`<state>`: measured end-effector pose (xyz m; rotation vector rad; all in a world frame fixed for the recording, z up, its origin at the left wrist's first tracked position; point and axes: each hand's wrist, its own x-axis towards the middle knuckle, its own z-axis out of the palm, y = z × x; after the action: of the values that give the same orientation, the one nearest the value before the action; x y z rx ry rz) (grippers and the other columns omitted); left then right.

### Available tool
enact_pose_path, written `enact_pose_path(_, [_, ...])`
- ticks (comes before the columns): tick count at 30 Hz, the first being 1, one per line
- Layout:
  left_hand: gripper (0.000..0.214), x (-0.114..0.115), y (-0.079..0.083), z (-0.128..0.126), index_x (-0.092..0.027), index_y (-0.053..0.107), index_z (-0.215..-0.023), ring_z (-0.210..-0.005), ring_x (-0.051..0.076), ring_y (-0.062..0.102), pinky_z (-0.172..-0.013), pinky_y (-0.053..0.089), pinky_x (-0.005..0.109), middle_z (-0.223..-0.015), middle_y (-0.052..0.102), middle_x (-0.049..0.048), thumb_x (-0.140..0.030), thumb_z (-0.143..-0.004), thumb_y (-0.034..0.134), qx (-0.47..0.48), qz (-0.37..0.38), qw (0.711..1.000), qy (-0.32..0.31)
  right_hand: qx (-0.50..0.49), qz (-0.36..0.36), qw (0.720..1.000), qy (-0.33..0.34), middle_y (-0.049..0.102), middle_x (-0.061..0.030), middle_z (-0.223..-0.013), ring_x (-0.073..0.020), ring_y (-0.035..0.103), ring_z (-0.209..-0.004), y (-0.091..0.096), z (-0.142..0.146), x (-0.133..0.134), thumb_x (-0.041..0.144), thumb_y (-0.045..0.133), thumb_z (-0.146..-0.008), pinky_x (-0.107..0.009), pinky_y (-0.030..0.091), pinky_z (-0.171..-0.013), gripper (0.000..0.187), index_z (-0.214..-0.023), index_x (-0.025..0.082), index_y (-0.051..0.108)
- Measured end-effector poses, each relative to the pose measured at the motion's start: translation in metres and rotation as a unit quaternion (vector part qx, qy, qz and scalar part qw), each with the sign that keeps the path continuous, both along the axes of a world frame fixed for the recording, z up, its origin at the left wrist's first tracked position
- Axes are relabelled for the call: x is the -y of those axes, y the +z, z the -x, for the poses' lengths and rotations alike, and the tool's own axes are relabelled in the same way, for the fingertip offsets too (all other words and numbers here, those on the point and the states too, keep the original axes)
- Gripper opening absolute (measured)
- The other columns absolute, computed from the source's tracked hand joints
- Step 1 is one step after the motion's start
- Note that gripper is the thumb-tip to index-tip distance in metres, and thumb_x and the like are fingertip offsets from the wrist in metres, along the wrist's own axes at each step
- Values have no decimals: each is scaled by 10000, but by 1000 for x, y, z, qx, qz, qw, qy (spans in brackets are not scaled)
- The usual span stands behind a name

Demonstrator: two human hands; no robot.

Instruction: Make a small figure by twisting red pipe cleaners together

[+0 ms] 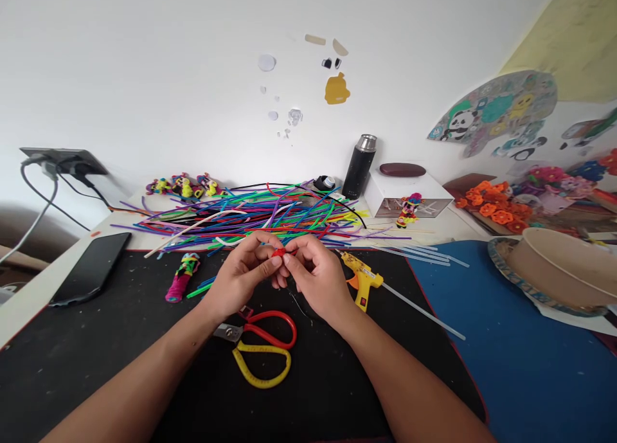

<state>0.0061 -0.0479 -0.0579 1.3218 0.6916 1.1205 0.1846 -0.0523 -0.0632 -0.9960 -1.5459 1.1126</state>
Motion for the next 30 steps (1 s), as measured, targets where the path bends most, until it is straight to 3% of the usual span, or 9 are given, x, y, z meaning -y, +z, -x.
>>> enact_pose_path(12, [189, -1, 1, -2, -185, 584, -1042, -615, 152, 731, -588, 603, 241, -731, 761, -1, -239, -958, 744, 31, 19, 999, -19, 22, -36, 999, -6, 625, 48, -650, -127, 572, -544, 1, 0, -1, 297, 608, -975, -249, 417, -560, 67, -952, 234, 601])
enact_pose_path(30, [250, -1, 4, 0, -186, 555, -1027, -596, 158, 717, -557, 581, 242, -712, 750, 9, -303, -944, 759, -19, 25, 999, -10, 67, -51, 996, -4, 666, 32, -670, -140, 601, -562, 0, -2, -4, 301, 589, -987, -255, 418, -572, 78, -949, 234, 600])
